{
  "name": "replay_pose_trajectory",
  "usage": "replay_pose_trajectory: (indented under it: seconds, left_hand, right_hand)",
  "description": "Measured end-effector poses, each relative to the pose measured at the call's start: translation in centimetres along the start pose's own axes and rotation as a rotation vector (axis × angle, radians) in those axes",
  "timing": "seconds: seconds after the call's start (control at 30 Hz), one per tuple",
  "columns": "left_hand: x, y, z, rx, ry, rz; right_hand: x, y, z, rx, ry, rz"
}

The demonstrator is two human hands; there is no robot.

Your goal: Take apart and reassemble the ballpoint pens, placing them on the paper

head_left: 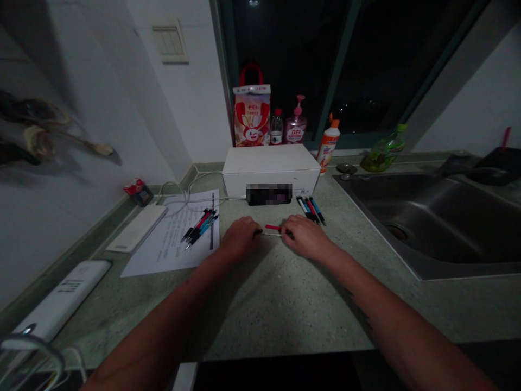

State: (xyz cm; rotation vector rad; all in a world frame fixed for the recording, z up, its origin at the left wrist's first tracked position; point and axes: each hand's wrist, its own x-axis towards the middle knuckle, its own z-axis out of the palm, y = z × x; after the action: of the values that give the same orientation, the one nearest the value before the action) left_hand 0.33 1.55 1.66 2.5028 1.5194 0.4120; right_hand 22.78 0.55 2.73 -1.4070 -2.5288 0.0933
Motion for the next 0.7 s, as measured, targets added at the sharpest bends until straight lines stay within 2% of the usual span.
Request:
replay_pose_trajectory:
  seconds: [0.17,0.3,0.43,0.53,0.7]
  left_hand:
    - [0.4,-0.8,0.8,-0.033,0.102,-0.131]
    - [0.9,-0.6,1.6,-0.066,0.096,-0.130]
    - [0.7,-0.3,1.3,-0.137,0.131,-0.145]
    - [0.2,0.1,0.9,-0.307,0.161,-0.164]
    - [-0.3,1.1,1.3,-0.706,0.114,-0.167]
  right_hand:
    - [-0.1,0.0,0.3,0.029,-0.006,0.003]
    - [0.2,-0.7,1.3,0.036,-0.002,-0.006]
    - [0.3,-0.8,1.8,0.105,0.064,0.031]
    - [0.2,-0.7,1.5,0.215,0.127,0.012]
    - [0.0,-1.0,0.9,0.329,0.130,-0.075]
